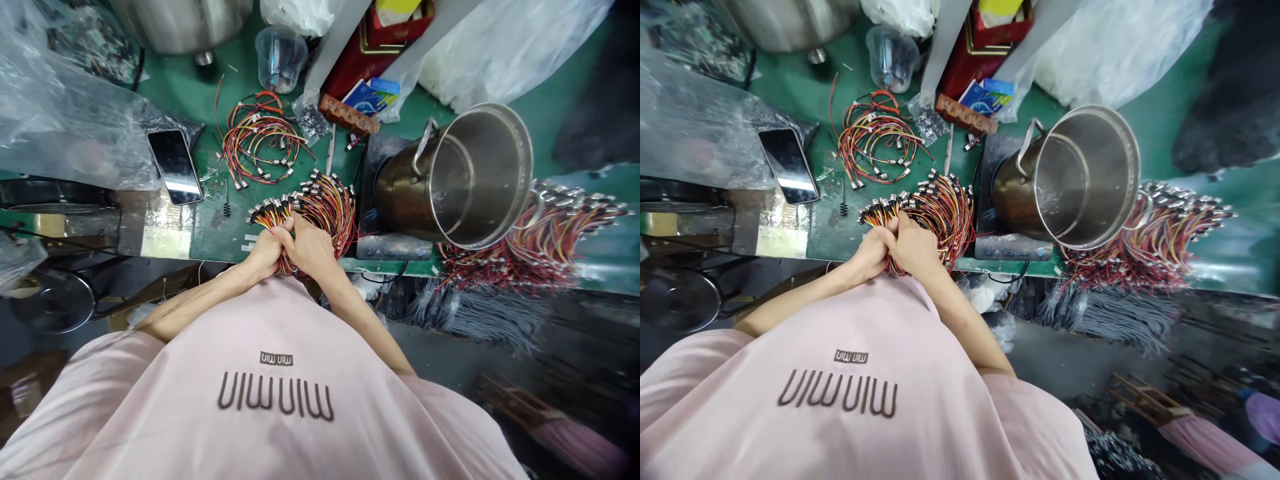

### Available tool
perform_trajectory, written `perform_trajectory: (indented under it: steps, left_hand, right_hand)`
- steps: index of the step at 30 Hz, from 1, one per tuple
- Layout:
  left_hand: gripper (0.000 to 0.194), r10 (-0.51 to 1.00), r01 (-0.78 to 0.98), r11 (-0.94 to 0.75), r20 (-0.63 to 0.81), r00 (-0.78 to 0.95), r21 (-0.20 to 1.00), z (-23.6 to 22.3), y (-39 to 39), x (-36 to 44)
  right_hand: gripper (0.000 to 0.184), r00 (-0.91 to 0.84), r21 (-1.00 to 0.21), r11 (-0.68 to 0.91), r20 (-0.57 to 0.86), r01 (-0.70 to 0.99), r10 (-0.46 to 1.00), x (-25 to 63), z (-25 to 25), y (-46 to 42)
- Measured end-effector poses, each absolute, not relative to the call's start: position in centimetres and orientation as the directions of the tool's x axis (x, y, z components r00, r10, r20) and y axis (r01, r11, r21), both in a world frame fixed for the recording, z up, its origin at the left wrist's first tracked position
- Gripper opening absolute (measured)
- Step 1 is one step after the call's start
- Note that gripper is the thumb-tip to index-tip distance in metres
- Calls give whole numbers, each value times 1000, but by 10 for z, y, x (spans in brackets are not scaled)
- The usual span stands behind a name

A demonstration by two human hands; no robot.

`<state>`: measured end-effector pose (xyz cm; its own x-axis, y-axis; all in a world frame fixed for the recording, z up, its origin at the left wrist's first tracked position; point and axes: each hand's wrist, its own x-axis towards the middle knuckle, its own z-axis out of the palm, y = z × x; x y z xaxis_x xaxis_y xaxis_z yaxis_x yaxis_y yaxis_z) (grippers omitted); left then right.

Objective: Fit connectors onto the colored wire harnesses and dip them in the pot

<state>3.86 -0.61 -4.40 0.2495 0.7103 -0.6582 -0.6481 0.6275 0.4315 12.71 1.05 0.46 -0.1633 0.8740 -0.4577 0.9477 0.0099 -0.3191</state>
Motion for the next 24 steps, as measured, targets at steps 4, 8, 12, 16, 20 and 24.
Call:
perform_trajectory:
  steps: [4, 8, 12, 16, 20, 24]
  left_hand:
    - [33, 667, -677, 628, -713, 214, 385, -50, -7, 35]
    - [34, 649, -694, 619, -737, 189, 367, -48, -6, 31]
    - [38, 647, -707, 605, -743, 170, 365, -42, -3, 28]
    - [35, 658, -689, 610, -735, 166, 391, -40, 1, 23]
    - [31, 691, -674, 606, -699, 183, 422, -39, 2, 19]
    - [30, 691, -659, 624, -690, 216, 419, -38, 0, 18]
  right_hand:
    - [60, -209, -306, 60, -483, 950, 850, 123, 9, 7]
    - [60, -249, -350, 77, -481, 934, 841, 125, 11, 6]
    - [55, -296, -493, 41, -452, 869, 841, 132, 6, 7]
    - [50, -353, -744, -61, -385, 665, 853, 144, -10, 6]
    - [35, -339, -875, -178, -352, 451, 872, 153, -28, 0]
    - [28, -254, -847, -237, -390, 475, 885, 151, -31, -6]
